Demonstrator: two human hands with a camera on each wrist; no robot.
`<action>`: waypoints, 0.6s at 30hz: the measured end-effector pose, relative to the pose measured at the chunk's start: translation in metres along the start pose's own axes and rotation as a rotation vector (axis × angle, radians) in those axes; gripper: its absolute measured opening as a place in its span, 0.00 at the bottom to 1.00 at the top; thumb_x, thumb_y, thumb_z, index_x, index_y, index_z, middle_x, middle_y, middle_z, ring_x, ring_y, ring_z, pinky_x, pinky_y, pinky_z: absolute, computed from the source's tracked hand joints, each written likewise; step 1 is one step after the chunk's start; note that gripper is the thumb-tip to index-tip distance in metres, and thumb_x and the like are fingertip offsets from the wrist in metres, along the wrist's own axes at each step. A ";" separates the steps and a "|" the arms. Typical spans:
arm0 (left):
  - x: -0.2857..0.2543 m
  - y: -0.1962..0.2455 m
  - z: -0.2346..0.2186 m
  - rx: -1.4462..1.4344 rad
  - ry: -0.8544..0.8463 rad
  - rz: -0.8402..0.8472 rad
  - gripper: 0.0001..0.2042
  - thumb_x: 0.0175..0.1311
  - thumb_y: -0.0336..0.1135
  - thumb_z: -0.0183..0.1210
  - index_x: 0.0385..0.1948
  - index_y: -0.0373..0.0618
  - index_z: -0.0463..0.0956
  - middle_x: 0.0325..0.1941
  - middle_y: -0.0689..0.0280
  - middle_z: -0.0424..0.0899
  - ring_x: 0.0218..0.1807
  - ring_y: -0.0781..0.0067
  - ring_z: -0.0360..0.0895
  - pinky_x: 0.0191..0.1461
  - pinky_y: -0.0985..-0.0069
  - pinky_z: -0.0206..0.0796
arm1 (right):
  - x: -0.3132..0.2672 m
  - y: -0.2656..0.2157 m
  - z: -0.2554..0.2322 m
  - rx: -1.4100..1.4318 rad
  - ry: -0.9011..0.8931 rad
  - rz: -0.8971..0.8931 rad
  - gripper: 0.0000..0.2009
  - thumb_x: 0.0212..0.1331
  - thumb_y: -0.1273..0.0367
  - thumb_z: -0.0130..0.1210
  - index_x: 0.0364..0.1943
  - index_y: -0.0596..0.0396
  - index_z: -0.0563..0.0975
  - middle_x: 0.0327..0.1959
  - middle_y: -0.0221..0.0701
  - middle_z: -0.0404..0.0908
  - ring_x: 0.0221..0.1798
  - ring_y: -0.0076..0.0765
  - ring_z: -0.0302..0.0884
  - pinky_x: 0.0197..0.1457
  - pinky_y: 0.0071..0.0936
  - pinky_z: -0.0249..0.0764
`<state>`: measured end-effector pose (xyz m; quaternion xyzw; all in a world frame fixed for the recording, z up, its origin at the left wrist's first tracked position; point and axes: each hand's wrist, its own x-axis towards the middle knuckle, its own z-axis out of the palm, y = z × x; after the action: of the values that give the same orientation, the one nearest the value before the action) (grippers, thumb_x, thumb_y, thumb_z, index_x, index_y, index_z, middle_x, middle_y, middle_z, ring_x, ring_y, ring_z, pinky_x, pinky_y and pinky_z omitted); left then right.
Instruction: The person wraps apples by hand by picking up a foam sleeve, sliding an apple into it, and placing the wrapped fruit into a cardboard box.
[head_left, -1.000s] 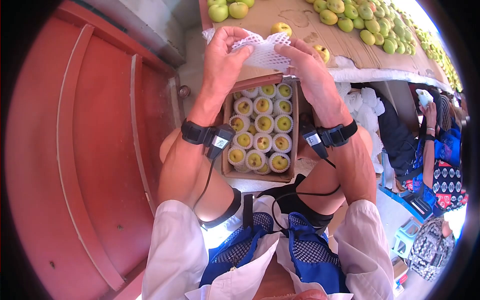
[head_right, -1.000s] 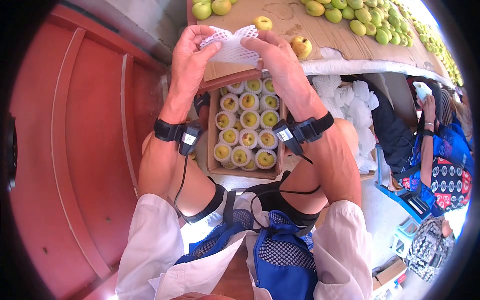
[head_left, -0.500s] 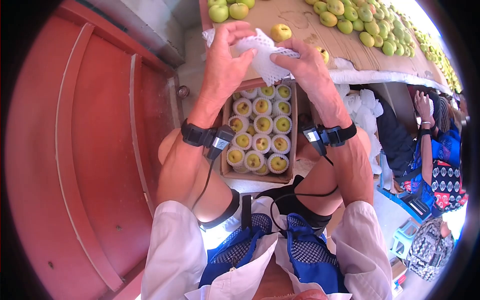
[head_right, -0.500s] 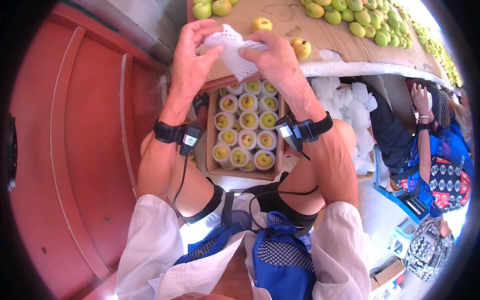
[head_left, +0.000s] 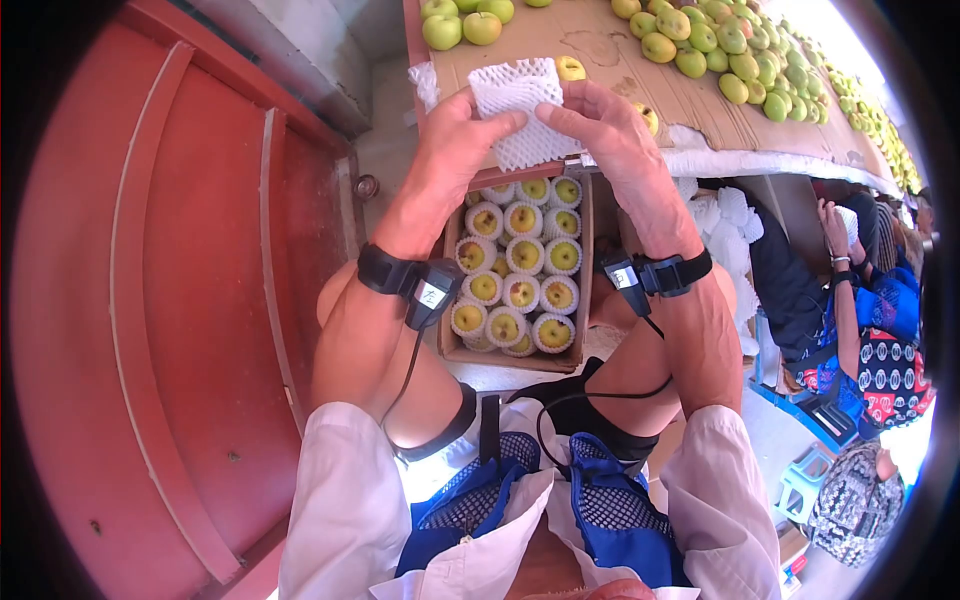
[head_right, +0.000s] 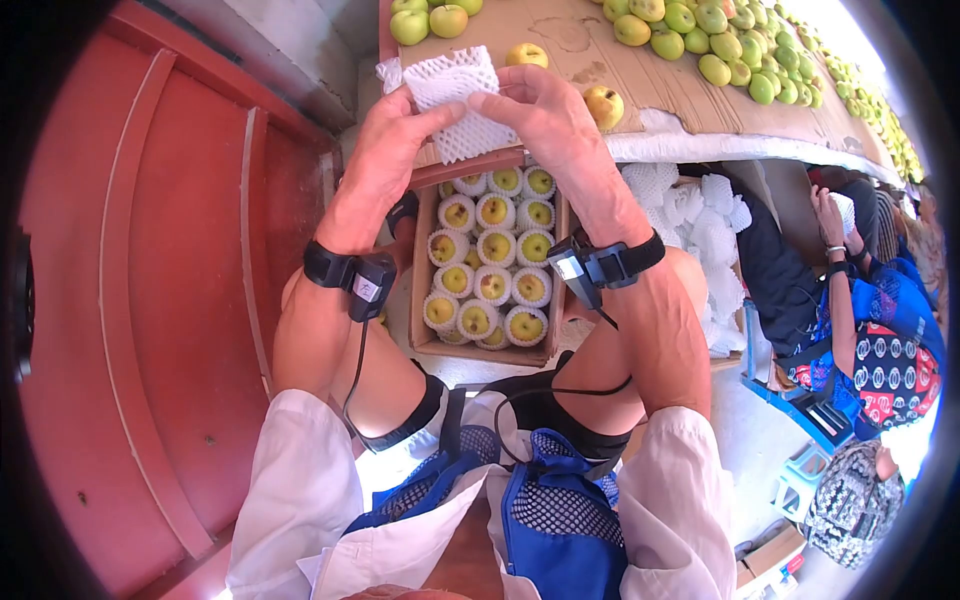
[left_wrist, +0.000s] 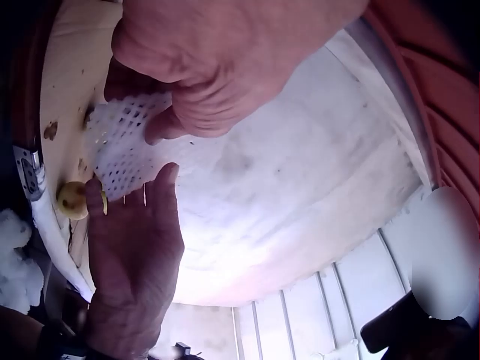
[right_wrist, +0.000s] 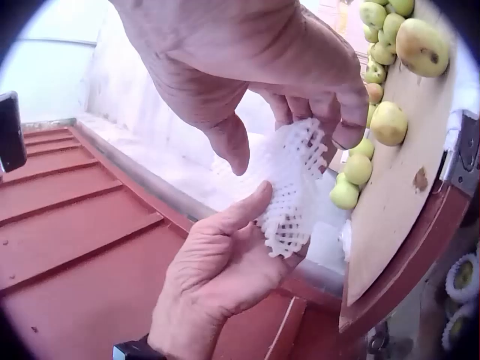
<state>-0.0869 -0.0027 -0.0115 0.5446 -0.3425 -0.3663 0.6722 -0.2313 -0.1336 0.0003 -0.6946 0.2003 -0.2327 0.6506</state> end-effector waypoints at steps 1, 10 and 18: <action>-0.001 -0.001 0.000 -0.001 -0.007 0.004 0.20 0.68 0.27 0.61 0.60 0.35 0.74 0.59 0.61 0.82 0.60 0.70 0.79 0.66 0.71 0.70 | 0.000 0.001 0.000 0.018 0.035 0.002 0.19 0.63 0.62 0.65 0.51 0.62 0.78 0.43 0.31 0.84 0.47 0.26 0.78 0.54 0.26 0.70; -0.007 0.006 0.022 -0.030 0.057 0.039 0.18 0.73 0.34 0.60 0.60 0.35 0.76 0.57 0.63 0.83 0.58 0.75 0.79 0.62 0.74 0.71 | 0.001 0.013 0.017 -0.362 0.349 -0.204 0.16 0.61 0.65 0.63 0.46 0.63 0.78 0.41 0.43 0.85 0.43 0.42 0.84 0.47 0.37 0.78; -0.006 -0.001 0.023 -0.015 0.141 -0.021 0.17 0.72 0.35 0.58 0.57 0.35 0.78 0.55 0.64 0.83 0.56 0.74 0.79 0.61 0.73 0.70 | -0.009 0.013 0.033 -0.750 0.344 -0.428 0.14 0.55 0.70 0.61 0.46 0.53 0.75 0.45 0.41 0.80 0.45 0.53 0.82 0.49 0.45 0.77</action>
<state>-0.1098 -0.0086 -0.0085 0.5677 -0.2860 -0.3366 0.6947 -0.2189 -0.1027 -0.0148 -0.8591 0.2278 -0.3847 0.2491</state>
